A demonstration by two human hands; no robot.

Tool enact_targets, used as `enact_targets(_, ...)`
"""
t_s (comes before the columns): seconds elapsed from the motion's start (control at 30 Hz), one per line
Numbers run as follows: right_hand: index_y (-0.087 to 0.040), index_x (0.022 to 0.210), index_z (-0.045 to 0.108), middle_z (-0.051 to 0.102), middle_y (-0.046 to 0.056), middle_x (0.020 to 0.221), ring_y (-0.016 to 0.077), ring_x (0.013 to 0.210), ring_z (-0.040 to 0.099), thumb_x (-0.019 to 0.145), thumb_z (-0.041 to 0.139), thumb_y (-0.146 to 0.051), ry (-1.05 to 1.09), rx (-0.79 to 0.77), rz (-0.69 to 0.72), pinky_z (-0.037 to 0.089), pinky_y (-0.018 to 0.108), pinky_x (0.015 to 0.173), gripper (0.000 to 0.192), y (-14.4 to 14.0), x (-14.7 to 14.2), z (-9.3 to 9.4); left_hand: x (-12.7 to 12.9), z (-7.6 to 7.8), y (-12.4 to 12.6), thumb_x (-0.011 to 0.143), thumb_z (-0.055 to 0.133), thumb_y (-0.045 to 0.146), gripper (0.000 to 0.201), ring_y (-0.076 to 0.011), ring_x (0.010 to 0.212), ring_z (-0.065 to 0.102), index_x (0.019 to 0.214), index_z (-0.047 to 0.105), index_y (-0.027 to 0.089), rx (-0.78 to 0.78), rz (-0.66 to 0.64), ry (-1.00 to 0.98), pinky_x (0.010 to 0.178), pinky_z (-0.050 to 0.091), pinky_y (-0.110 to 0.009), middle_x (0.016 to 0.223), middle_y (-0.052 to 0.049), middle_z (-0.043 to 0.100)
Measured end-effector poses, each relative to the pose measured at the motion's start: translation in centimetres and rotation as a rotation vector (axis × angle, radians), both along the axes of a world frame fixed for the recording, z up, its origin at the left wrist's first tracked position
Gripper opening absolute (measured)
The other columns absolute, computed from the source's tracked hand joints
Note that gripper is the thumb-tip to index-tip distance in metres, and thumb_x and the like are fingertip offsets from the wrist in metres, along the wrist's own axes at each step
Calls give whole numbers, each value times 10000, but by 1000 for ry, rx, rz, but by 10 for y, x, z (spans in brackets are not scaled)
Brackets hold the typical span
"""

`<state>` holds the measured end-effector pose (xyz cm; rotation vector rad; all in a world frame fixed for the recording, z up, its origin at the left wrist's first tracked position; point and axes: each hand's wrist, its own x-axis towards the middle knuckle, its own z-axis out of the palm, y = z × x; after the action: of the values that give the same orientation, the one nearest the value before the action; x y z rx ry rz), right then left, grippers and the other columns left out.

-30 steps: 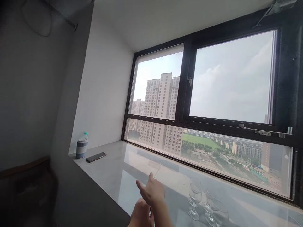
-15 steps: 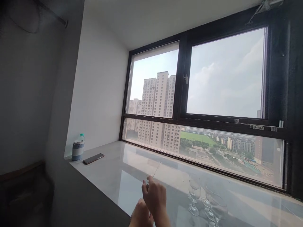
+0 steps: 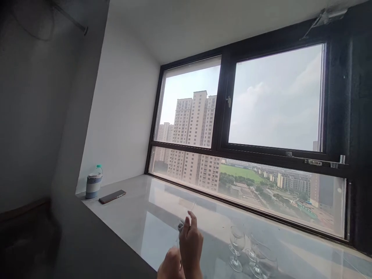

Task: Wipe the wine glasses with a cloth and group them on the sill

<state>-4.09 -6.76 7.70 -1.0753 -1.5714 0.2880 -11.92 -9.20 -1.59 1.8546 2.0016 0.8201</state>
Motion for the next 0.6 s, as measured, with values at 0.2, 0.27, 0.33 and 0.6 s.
enact_targets(0.2, -167, 1289, 507, 710, 86, 718, 247, 640, 668, 922, 156, -653, -21, -16, -228, 404, 285, 566, 703, 8, 37, 14, -4, -9, 12, 866, 420, 308, 277, -231, 1016, 571, 973, 643, 185, 96, 141, -70, 905, 385, -304, 1024, -109, 652)
enact_targets(0.27, -164, 1312, 471, 721, 101, 765, 267, 688, 682, 920, 134, -657, -89, -86, -238, 420, 303, 591, 714, 10, 43, -4, -7, -8, 15, 872, 425, 331, 251, -203, 862, 594, 842, 634, 196, 153, 140, -183, 814, 404, -283, 853, -72, 668)
enact_targets(0.33, -154, 1349, 415, 732, 109, 842, 276, 750, 694, 929, 108, -635, -149, -181, -172, 446, 320, 627, 709, 8, 40, -34, -11, -6, 19, 869, 448, 366, 253, -179, 741, 586, 760, 604, 199, 208, 156, -316, 730, 405, -264, 736, -42, 651)
enact_targets(0.6, -157, 1374, 381, 735, 117, 926, 287, 828, 705, 941, 58, -576, -178, -341, -96, 494, 347, 667, 684, -10, -8, -112, -25, -5, 28, 815, 480, 334, 209, -165, 646, 552, 649, 511, 211, 275, 201, -419, 635, 366, -261, 657, -29, 619)
